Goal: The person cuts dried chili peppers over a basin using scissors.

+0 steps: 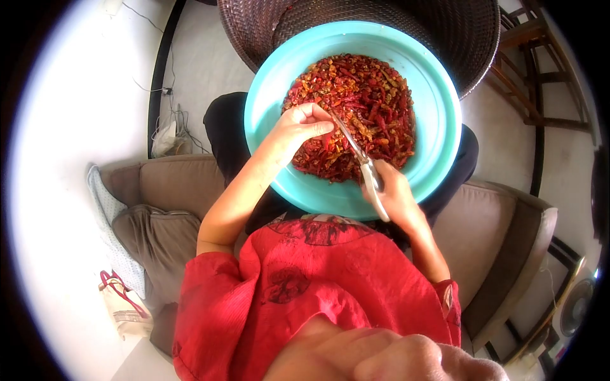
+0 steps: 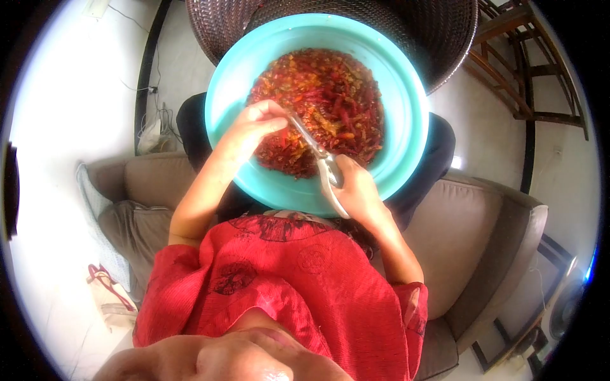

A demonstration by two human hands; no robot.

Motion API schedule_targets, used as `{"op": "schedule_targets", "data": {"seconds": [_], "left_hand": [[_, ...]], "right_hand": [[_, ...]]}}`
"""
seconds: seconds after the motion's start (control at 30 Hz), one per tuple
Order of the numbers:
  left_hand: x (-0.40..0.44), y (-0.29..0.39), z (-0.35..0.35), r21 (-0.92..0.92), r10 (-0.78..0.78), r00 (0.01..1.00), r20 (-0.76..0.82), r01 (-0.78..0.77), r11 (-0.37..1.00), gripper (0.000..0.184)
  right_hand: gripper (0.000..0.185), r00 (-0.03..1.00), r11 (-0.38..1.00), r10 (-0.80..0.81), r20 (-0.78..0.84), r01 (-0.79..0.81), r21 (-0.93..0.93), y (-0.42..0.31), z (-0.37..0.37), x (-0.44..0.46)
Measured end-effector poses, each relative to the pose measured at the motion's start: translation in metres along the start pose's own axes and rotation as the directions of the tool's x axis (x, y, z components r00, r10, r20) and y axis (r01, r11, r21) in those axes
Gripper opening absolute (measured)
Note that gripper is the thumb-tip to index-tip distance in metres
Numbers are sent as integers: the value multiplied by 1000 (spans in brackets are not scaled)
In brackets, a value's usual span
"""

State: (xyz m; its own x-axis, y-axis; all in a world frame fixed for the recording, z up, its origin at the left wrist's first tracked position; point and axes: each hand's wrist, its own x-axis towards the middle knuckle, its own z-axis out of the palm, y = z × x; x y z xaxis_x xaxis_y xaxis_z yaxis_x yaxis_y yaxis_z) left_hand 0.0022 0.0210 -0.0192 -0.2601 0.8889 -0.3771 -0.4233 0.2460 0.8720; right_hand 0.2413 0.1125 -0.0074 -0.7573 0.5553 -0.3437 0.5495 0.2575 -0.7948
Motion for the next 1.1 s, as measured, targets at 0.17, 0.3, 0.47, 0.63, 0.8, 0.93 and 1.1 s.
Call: {"op": "schedule_targets", "data": {"seconds": [0.17, 0.3, 0.47, 0.63, 0.8, 0.93, 1.1], "left_hand": [[2, -3, 3, 62, 78, 997, -28, -76, 995, 11], [3, -6, 8, 120, 225, 974, -35, -220, 968, 13], [1, -10, 15, 274, 336, 940, -65, -307, 911, 14], [0, -9, 17, 222, 313, 945, -96, -286, 932, 19], [-10, -14, 30, 288, 249, 958, -139, -202, 936, 38], [-7, -24, 41, 391, 406, 886, -222, -300, 870, 38], [-3, -29, 32, 745, 680, 716, -155, -368, 557, 31]], "right_hand": [[34, 994, 1000, 16, 105, -17, 15, -7, -9, 0], [34, 995, 998, -28, 95, 33, -46, -4, -8, 4], [32, 996, 996, -76, 38, 77, -47, -7, -7, 3], [33, 1000, 997, -3, -26, 5, 72, -10, 1, 3], [28, 996, 996, 35, -82, -28, 82, -5, 6, 6], [13, 997, 989, 27, -74, -16, 145, -5, 15, 7], [15, 997, 987, 47, -56, -38, 158, -2, 19, 10]]}}
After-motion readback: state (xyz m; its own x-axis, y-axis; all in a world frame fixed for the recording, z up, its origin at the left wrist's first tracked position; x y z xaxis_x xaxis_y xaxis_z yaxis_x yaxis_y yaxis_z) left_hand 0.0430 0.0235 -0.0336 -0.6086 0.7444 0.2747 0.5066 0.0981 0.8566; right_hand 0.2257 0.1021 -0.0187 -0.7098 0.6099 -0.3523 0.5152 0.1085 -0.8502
